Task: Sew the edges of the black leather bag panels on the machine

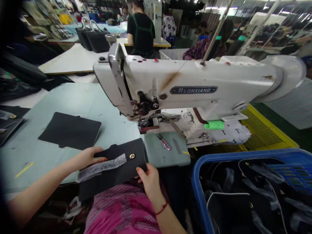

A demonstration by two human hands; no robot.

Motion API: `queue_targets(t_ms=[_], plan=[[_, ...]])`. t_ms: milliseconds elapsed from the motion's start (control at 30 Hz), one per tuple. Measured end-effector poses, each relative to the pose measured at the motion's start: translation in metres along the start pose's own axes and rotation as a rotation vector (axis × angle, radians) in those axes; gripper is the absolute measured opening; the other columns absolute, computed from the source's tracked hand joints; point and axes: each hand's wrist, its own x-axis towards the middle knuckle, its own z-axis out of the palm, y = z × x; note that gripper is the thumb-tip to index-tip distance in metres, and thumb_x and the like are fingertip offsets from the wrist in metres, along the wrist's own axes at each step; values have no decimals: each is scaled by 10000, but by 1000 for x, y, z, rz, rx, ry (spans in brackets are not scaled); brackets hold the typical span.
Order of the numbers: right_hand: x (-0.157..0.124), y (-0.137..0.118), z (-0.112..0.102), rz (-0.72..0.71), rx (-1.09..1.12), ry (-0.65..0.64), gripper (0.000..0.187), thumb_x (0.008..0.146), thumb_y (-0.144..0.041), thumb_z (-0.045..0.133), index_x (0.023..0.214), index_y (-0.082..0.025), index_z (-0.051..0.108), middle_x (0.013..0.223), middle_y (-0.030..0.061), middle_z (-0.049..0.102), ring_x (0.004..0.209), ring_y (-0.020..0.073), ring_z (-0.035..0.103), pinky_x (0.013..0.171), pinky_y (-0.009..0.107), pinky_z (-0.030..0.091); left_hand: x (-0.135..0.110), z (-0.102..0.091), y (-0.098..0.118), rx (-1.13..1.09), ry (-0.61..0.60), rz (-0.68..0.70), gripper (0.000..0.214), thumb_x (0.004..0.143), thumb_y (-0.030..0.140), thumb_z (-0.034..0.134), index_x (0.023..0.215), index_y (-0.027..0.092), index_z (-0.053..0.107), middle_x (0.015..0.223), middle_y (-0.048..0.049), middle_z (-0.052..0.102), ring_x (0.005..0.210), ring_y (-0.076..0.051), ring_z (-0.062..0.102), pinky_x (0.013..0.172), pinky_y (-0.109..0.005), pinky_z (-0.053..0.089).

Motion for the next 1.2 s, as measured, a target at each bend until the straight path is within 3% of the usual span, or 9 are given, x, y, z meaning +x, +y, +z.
queue_targets(t_ms=[133,233,333,433,500,667,867,1033,1200], plan=[[8,-41,11,-71,153,-39,376,802,-438,746,1040,-152,692,959,66,735,778,160,686,625,229,548,-61,13,1,-510,8,-195,387,662,465,829,944,210,762,888,-71,771,860,-282,720,742,-317,590],[3,-55,35,-113,105,-243,347,869,-400,676,1139,-182,667,1103,69,718,947,190,688,801,288,564,-104,41,13,-918,190,-444,510,669,475,833,1099,224,725,1020,-77,779,1002,-305,720,793,-344,609],[-9,-55,56,-154,17,-351,296,915,-378,612,1152,-208,658,1110,63,715,984,201,685,900,334,544,-123,69,32,-1157,365,-565,586,685,469,831,1194,222,678,1110,-78,764,1019,-297,721,811,-356,611],[-17,-56,59,-124,7,-368,277,894,-343,632,1135,-210,666,1112,56,713,998,201,681,923,343,539,-119,78,51,-1336,458,-579,635,734,422,812,1309,245,610,1204,-78,731,1041,-280,717,861,-369,600],[-18,-60,53,-32,24,-383,278,869,-344,654,1096,-188,679,1037,54,726,919,194,692,827,324,574,-111,75,63,-1413,495,-541,617,764,364,795,1338,260,593,1230,-73,720,1055,-262,713,892,-351,592],[-18,-79,33,144,95,-360,334,822,-373,691,1072,-152,677,925,54,718,727,150,665,503,205,558,-92,63,85,-1520,378,-530,571,809,187,708,1360,261,575,1080,-85,768,905,-250,759,839,-353,617],[-23,-90,21,165,247,-381,317,838,-409,682,1016,-148,658,927,74,722,756,178,701,451,200,566,-88,61,99,-1515,286,-571,602,809,72,634,1381,236,545,1020,-109,774,777,-258,770,717,-375,648],[-29,-96,12,207,252,-446,464,887,-538,592,1062,-115,664,966,129,726,819,220,736,452,192,559,-89,65,98,-1527,301,-534,595,798,70,643,1359,257,574,1094,-94,762,865,-259,765,785,-367,641],[-35,-97,7,204,222,-389,482,868,-549,625,1037,-99,657,972,149,724,842,235,741,470,202,561,-91,71,100,-1498,351,-505,603,799,126,679,1357,327,572,1223,-48,724,961,-241,747,878,-359,613]])
